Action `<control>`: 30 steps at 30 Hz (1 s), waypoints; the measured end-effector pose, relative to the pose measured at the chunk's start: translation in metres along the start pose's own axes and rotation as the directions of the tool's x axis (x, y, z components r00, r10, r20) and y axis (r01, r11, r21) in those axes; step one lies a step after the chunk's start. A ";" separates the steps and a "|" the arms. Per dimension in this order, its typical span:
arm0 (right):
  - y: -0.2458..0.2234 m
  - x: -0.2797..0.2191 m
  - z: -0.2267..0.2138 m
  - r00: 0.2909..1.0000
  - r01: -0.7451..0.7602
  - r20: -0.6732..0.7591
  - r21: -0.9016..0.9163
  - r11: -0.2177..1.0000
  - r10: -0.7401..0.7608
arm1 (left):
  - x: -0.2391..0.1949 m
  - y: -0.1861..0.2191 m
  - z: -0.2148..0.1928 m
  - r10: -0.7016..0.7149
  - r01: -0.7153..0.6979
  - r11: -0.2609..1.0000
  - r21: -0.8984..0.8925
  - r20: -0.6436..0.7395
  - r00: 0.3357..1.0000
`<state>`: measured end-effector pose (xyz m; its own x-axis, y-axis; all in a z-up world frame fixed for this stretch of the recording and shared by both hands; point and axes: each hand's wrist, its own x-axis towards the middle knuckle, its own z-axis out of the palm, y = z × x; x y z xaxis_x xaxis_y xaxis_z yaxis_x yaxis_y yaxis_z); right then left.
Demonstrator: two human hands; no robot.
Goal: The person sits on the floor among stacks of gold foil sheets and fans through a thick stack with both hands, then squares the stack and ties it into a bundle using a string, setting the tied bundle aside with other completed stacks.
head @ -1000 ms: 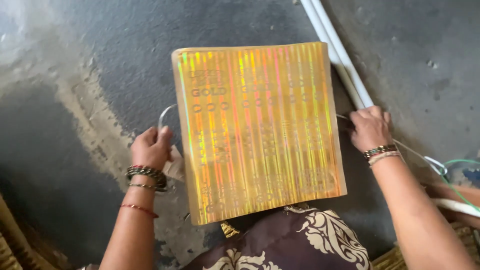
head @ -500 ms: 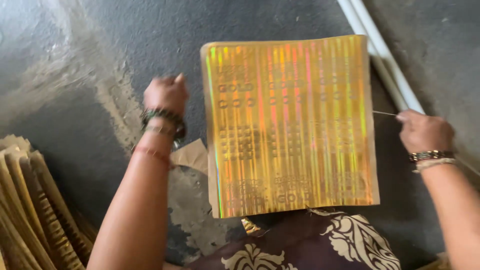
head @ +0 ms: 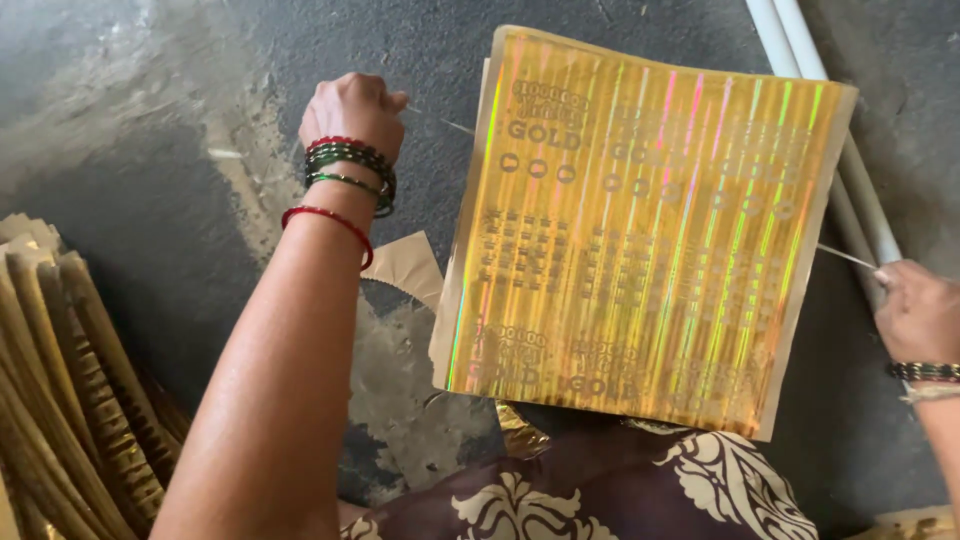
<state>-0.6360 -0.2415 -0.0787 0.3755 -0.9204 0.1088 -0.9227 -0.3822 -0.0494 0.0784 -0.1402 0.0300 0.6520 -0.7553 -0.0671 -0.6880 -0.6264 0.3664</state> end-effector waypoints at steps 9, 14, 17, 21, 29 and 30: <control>0.108 -0.046 0.022 0.997 0.073 -0.032 0.274 0.959 -0.067 | 0.001 0.053 0.021 0.134 -0.134 0.991 0.007 -0.109 0.985; 0.080 -0.057 0.011 0.998 0.011 -0.059 0.192 0.981 0.001 | 0.001 0.053 0.021 0.189 -0.189 0.982 0.014 -0.043 0.981; 0.037 -0.058 -0.027 0.995 -0.094 0.022 -0.124 0.988 0.097 | -0.021 0.024 0.007 0.197 -0.218 0.973 -0.069 -0.233 0.952; -0.046 -0.080 -0.096 0.984 0.077 -0.163 0.063 0.995 -0.066 | -0.123 -0.014 -0.019 0.103 -0.146 0.932 -0.331 -0.143 0.984; -0.068 -0.220 -0.044 0.971 0.091 0.222 0.001 0.996 -0.088 | -0.371 -0.083 -0.037 0.068 0.205 0.941 -0.267 0.748 0.661; -0.079 -0.231 -0.043 0.975 0.079 0.201 0.092 0.993 -0.096 | -0.407 -0.095 -0.029 0.221 0.026 0.951 -0.307 0.737 0.639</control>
<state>-0.6541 0.0049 -0.0573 0.4725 -0.8768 -0.0890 -0.8782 -0.4598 -0.1317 -0.1120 0.2327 0.0497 0.0299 -0.7629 -0.6458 -0.5395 -0.5562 0.6321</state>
